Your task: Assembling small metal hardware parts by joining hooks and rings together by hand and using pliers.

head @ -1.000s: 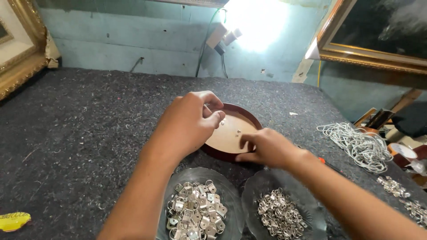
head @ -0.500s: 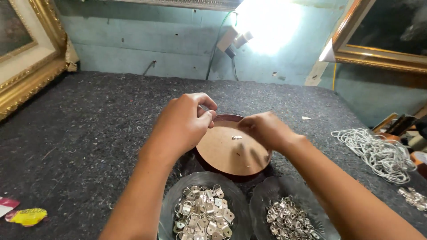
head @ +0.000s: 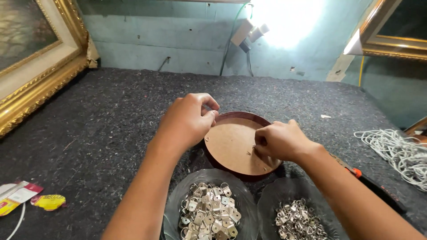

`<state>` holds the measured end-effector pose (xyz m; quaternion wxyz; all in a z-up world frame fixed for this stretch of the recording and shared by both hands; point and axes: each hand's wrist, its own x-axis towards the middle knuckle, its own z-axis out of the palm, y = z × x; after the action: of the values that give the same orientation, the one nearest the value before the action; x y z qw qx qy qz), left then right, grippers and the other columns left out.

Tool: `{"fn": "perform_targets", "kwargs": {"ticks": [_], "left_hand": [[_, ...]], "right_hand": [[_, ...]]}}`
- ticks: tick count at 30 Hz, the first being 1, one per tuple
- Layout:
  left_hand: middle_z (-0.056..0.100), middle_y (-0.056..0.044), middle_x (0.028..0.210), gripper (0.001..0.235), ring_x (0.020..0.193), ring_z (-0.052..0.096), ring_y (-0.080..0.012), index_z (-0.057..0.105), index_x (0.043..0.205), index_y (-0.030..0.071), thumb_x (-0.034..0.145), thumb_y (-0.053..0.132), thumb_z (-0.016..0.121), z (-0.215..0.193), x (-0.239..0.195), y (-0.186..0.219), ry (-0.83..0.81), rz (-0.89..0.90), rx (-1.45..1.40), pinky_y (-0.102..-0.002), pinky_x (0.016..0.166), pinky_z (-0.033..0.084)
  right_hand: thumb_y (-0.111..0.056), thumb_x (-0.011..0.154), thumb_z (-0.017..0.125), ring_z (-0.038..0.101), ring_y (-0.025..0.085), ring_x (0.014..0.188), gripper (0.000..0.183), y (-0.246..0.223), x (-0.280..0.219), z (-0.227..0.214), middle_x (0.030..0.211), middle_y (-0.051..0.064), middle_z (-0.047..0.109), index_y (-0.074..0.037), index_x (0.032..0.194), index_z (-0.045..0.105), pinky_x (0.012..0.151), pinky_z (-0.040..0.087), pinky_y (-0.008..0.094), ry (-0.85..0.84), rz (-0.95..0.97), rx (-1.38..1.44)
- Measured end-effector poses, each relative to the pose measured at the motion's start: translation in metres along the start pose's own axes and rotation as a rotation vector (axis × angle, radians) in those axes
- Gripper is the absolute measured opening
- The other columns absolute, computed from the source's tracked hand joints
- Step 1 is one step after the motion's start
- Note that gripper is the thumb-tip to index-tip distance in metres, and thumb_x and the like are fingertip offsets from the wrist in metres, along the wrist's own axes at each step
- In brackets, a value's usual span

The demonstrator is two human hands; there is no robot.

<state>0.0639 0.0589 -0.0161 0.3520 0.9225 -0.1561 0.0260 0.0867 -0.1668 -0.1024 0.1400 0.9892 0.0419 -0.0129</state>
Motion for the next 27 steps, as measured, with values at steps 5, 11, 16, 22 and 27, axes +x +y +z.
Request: {"fn": "perform_targets", "kwargs": {"ticks": [5,11,16,22,27], "left_hand": [[0.069,-0.002,0.076,0.02,0.086,0.063,-0.0302,0.067,0.088,0.016,0.073,0.02,0.055,0.012,0.007,-0.012,0.016,-0.001,0.08,-0.042,0.076,0.049],[0.068,-0.002,0.077,0.016,0.084,0.063,-0.0301,0.069,0.082,0.02,0.072,0.021,0.056,0.04,0.023,-0.031,0.02,-0.03,0.168,-0.041,0.074,0.05],[0.067,-0.003,0.083,0.015,0.076,0.061,-0.0234,0.068,0.077,0.019,0.075,0.016,0.054,0.049,0.028,-0.026,-0.021,-0.089,0.213,-0.039,0.066,0.048],[0.067,-0.001,0.086,0.015,0.08,0.063,-0.0206,0.07,0.079,0.021,0.076,0.013,0.058,0.063,0.037,-0.027,-0.063,-0.129,0.374,-0.036,0.071,0.052],[0.061,-0.007,0.084,0.024,0.079,0.06,-0.0289,0.062,0.074,0.013,0.071,-0.005,0.047,0.083,0.06,-0.041,-0.101,-0.102,0.674,-0.04,0.065,0.049]], "right_hand": [[-0.04,0.079,0.055,0.054,0.011,0.097,0.019,-0.012,-0.019,-0.017,0.085,-0.015,0.063,-0.04,0.098,0.056,0.085,0.035,0.038,-0.031,0.055,0.129],[-0.036,0.082,0.051,0.058,0.014,0.097,0.018,-0.003,-0.035,-0.031,0.088,-0.013,0.067,-0.042,0.097,0.06,0.088,0.035,0.037,-0.082,0.121,0.228],[-0.027,0.085,0.051,0.067,0.011,0.08,0.023,0.028,-0.056,-0.073,0.102,-0.002,0.069,-0.029,0.102,0.066,0.078,0.058,0.023,-0.075,0.182,0.61],[-0.04,0.081,0.051,0.067,0.012,0.084,0.023,0.08,-0.053,-0.075,0.104,-0.015,0.065,-0.039,0.101,0.064,0.072,0.053,0.027,0.178,0.258,0.317],[-0.017,0.078,0.062,0.064,0.028,0.083,0.018,0.1,-0.048,-0.057,0.092,0.015,0.067,-0.013,0.094,0.07,0.071,0.052,0.043,0.432,0.154,0.73]]}}
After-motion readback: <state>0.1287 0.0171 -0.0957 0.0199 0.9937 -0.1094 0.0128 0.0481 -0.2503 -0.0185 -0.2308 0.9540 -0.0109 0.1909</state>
